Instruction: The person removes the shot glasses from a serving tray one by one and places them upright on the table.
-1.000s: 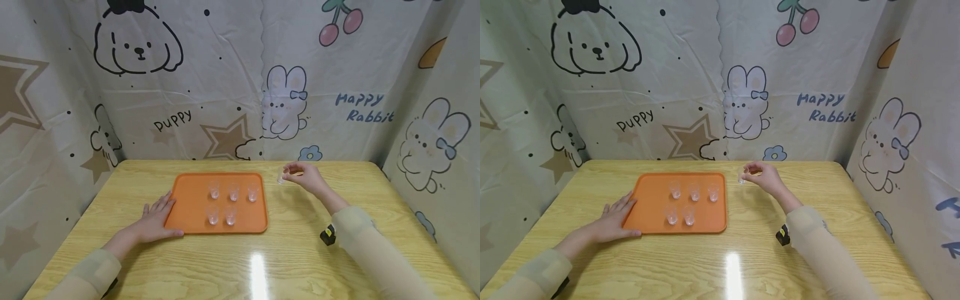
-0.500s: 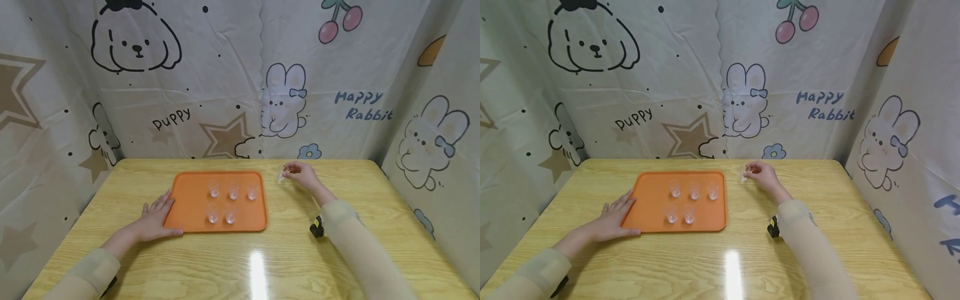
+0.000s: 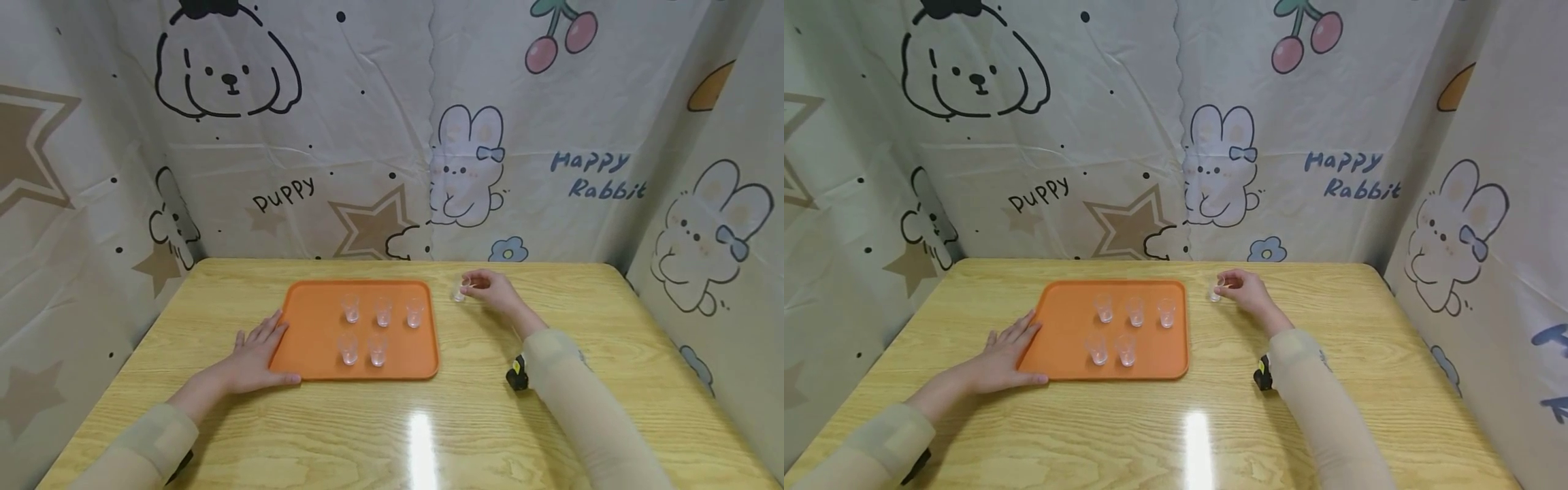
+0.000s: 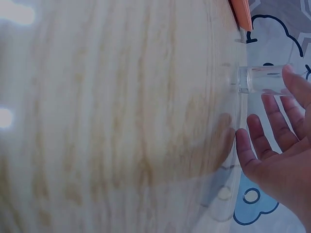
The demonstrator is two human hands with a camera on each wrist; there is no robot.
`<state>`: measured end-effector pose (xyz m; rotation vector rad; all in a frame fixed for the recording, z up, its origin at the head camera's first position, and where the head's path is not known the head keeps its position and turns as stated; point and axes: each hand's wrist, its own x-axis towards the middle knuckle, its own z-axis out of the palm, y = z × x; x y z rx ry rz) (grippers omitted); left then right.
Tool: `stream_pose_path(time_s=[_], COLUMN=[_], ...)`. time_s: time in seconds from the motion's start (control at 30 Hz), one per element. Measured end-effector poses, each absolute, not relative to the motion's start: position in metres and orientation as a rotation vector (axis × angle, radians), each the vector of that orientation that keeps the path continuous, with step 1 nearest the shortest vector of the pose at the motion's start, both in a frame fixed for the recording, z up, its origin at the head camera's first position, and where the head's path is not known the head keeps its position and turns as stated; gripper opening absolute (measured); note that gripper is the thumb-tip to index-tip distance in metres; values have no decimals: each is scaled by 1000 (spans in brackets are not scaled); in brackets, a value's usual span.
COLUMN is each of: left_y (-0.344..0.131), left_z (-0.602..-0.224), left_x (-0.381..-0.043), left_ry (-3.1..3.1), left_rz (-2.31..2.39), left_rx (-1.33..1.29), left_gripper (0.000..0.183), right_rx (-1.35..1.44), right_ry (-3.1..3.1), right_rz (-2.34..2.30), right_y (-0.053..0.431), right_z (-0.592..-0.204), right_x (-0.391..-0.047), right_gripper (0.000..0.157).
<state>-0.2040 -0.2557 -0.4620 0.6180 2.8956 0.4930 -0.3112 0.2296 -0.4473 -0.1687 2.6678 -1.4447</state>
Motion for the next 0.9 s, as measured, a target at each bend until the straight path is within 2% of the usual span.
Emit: stream_pose_path(time_s=[0.2,0.5,0.73,0.9], left_y=[-257,-256,-255,-256], left_z=[-465,-462,-460,-461], left_x=[-204,-205,-204,-205], left_ry=[2894,2890,2888,2884], left_rz=[486,495,486,492], left_rx=[609,616,608,607], left_gripper=[112,112,111,112], right_rx=[-168,-158,-176,-200], right_ry=[2577,2577,2594,2554], right_rz=[-1467,-1564,-1604,-1624], right_y=[232,240,231,216], right_z=[-441,-411,-388,-378], right_x=[-304,-289,-277,-261], right_gripper=[58,63,62,55])
